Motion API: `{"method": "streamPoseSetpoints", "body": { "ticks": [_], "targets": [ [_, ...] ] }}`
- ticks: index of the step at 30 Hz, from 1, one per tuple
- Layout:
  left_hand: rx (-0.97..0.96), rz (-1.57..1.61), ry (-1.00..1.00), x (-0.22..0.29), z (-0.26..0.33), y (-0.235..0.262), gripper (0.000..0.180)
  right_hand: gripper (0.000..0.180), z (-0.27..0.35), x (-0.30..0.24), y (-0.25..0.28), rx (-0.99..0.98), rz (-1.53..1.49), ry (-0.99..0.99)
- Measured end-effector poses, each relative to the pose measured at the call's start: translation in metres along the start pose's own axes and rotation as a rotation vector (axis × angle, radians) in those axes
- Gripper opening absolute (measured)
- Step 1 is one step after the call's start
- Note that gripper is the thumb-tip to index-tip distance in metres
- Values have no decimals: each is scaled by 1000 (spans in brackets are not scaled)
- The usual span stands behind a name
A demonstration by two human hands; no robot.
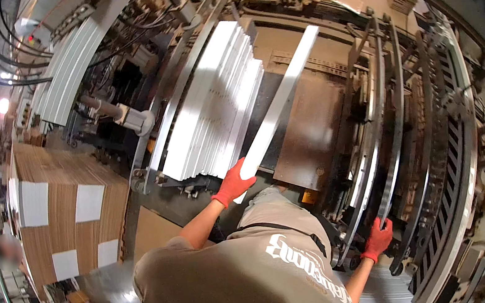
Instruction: The person repeatedly picks up white board strips from a stack and feeds them into the loading slots of a large industrial machine by hand while wearing red gloves.
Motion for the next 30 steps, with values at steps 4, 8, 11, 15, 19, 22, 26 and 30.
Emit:
{"method": "streamPoseSetpoints", "body": {
  "ticks": [4,8,11,15,19,22,26,30],
  "targets": [
    [44,-21,250,-42,-15,5,73,26,-6,6,-4,-58,34,39],
    [111,-47,407,-79,-36,15,57,26,-7,10,-7,-59,37,65],
    [158,-153,483,-107,-49,22,57,18,-10,13,-9,-112,237,110],
    [149,-184,540,-151,-66,27,55,19,-14,7,-11,-125,304,133],
    [215,-294,616,-195,-76,24,58,22,-9,-2,-10,-93,236,63],
    [315,-445,606,-210,-80,13,54,24,-5,3,-8,-56,182,37],
    [258,-793,396,-192,-101,-17,53,26,-6,18,-14,-63,383,122],
    [-88,-720,31,-131,-143,-68,58,27,8,13,-13,163,227,362]
  ]
}}
Point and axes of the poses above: each hand's wrist, its own z-axis away from the middle knuckle, its own y-axis out of the back of the hand, x = y × z, the point moved 1 cm from there along -z, towards the middle knuckle, and after that the axes turned 9 degrees about z, right-handed, at the moved point
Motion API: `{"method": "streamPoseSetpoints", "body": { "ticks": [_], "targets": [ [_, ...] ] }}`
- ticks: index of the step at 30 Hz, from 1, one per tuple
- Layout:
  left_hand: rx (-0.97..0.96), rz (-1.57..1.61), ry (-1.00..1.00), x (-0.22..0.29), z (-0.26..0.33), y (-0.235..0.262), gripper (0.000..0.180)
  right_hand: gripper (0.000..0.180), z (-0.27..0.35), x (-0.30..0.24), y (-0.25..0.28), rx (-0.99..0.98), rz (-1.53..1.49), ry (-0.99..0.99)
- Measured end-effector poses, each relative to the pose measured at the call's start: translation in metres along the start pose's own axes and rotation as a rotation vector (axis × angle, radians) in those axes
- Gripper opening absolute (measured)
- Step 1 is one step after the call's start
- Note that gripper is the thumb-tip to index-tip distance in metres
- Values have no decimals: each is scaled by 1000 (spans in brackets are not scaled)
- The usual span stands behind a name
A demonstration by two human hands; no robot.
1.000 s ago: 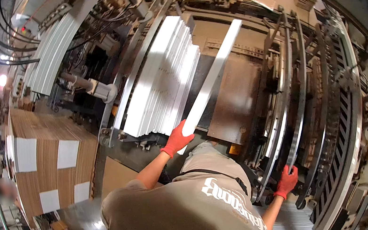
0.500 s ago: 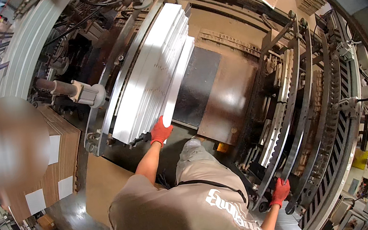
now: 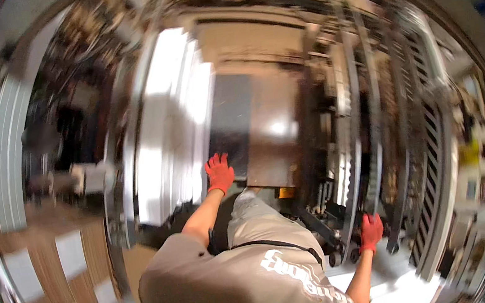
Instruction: The person repeatedly picks up white board strips from a stack and feeds them into the loading slots of a large industrial machine by hand while wearing red gloves.
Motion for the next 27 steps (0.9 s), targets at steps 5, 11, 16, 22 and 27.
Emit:
{"method": "streamPoseSetpoints", "body": {
  "ticks": [5,11,16,22,27],
  "targets": [
    [16,273,-657,164,-39,32,55,37,7,-28,37,-157,52,-565],
    [-56,678,-997,315,29,77,49,32,14,-28,52,88,-50,-515],
    [-192,717,-1245,409,103,63,47,21,57,6,64,572,-289,-657],
    [-111,477,-1315,445,168,18,41,25,169,115,64,870,125,-1252],
    [-112,365,-1208,447,175,6,28,37,239,191,62,769,474,-1559]
  ]
}}
Point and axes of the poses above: each hand's wrist, its own z-axis away from the middle knuckle, its own y-axis out of the back of the hand, x = y × z, the point moved 1 cm from there along -z, towards the middle knuckle, and after that the axes turned 9 degrees about z, right-handed, at the moved point
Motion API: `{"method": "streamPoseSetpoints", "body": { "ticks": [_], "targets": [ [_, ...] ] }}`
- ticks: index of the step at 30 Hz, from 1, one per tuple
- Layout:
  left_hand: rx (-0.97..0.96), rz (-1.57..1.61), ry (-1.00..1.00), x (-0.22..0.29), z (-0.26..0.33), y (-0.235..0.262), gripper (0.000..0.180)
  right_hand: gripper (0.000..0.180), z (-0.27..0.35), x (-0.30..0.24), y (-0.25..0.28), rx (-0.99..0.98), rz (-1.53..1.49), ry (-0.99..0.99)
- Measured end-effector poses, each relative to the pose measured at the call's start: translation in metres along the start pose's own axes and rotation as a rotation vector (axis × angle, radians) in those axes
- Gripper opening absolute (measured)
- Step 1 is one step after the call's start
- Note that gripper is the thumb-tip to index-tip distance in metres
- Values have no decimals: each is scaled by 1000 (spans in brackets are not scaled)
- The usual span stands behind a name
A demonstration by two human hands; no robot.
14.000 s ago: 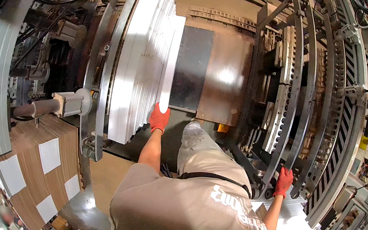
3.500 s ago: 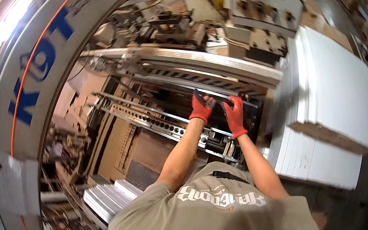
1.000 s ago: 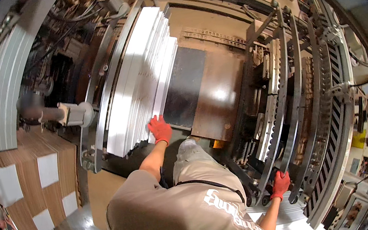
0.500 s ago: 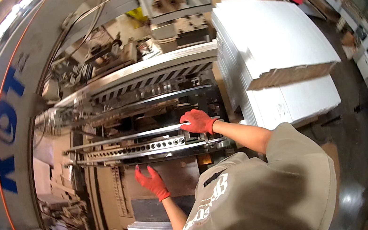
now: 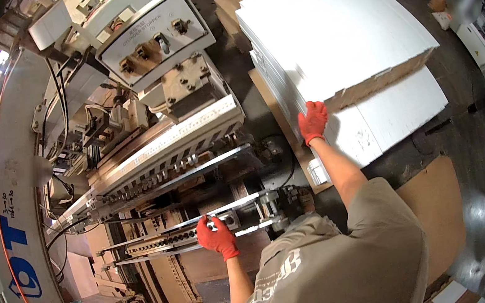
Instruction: The person repeatedly picks up white board strips from a stack and feeds them into the loading slots of a large industrial machine by hand while wearing red gloves.
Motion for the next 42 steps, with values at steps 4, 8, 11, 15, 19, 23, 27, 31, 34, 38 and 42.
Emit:
{"method": "streamPoseSetpoints", "body": {
  "ticks": [4,8,11,15,19,23,27,31,34,38,42],
  "targets": [
    [2,-12,-31,7,-2,-1,26,34,-11,6,-33,82,84,-77],
    [47,-33,-78,13,-4,-3,24,31,-10,-1,-58,197,126,-191],
    [16,41,-26,12,-5,-4,23,32,-12,-5,-66,275,169,-299],
    [60,-14,-95,11,-6,-5,22,33,-10,-6,-68,338,113,-418],
    [72,-20,-111,12,-5,-5,22,34,-8,2,-64,211,117,-312],
    [32,9,-97,11,-3,-3,24,35,-4,18,-54,162,84,-199],
    [31,-29,-99,9,-3,-3,25,46,30,41,-20,126,-8,-142],
    [45,-25,-98,9,-3,-3,26,69,98,92,55,-107,178,-99],
    [-43,129,-119,12,-6,-2,27,76,109,130,90,-436,387,-298],
    [-31,159,112,15,-10,22,25,46,78,102,57,-687,46,-408],
    [13,-280,-134,37,-5,41,57,47,81,75,79,-590,-63,-324]
  ]
}}
Point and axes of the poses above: each hand's wrist, its own z-axis away from the middle knuckle, its own y-axis out of the back of the hand, x = y × z, the point moved 1 cm from there along -z, towards the middle knuckle, and after that the axes turned 9 degrees about z, right-handed, at the moved point
